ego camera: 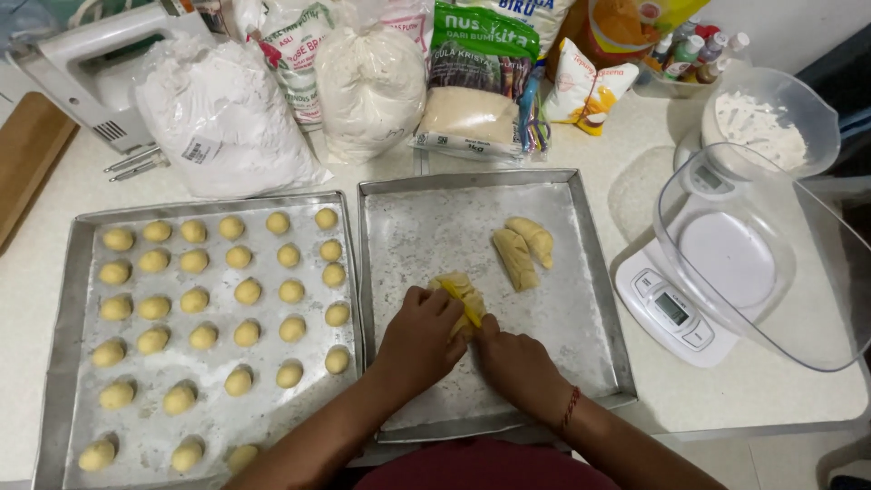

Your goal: Portioning and shaping cookie dough into crescent shapes using a scale and a spatula

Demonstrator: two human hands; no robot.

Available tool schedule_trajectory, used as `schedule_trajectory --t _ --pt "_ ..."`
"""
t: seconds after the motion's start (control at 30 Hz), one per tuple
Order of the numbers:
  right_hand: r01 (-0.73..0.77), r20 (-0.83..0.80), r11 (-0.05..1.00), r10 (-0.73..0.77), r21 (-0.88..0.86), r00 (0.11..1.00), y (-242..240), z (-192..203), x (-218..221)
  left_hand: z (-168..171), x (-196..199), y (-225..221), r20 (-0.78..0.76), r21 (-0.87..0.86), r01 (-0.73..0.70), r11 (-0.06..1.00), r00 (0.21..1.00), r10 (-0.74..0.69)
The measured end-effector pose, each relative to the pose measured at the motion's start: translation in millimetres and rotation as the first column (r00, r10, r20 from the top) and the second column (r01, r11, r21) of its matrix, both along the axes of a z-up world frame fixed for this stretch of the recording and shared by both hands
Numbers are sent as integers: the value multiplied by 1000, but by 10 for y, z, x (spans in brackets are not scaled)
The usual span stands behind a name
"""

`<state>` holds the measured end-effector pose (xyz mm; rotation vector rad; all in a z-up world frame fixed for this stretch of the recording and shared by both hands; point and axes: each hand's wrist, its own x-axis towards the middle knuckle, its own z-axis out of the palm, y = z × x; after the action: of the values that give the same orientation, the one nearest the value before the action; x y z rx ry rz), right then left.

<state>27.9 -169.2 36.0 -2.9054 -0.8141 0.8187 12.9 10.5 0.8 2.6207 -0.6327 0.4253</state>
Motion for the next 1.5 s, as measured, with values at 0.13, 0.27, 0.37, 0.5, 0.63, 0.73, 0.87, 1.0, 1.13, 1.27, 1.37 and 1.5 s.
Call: schedule_trajectory --t 0.13,0.27,0.37,0.5,0.63,0.73,0.87,1.0,1.13,1.27,1.37,1.5 --pt "-28 -3 999 28 15 1000 12 -52 22 49 -44 -8 -50 -42 11 999 999 -13" --pt "61 -26 998 -61 23 998 24 -56 113 52 -51 19 -67 -67 8 998 998 -12" --pt "-5 15 998 4 61 1000 38 -8 90 127 -51 32 -70 -14 63 998 995 -64" --pt "-80 76 995 76 51 994 69 -76 81 148 -78 32 -46 -34 73 997 996 -74" --pt "-70 -1 995 70 77 998 4 95 231 75 -115 38 -15 2 85 996 996 -85" --pt "49 -133 988 -30 146 991 -111 252 409 -180 -81 33 -2 79 69 994 998 -69" --pt "141 -255 975 -94 171 962 -237 384 556 -337 -120 -11 41 111 -31 993 999 26" --pt "241 -267 960 -197 145 943 -340 586 564 -23 -165 12 -147 -138 -111 984 985 90" --pt "133 -96 978 -118 164 988 -200 833 290 35 -126 23 -299 -234 -127 964 953 53" --pt "-101 130 990 89 96 987 -34 460 179 -53 -68 10 -357 -146 -170 975 928 108" --pt "-129 160 988 114 86 980 22 259 191 -115 -54 -31 -242 -133 -173 976 961 137" --pt "-129 129 989 119 69 984 66 263 204 -217 -49 -61 -196 -105 -224 969 960 200"
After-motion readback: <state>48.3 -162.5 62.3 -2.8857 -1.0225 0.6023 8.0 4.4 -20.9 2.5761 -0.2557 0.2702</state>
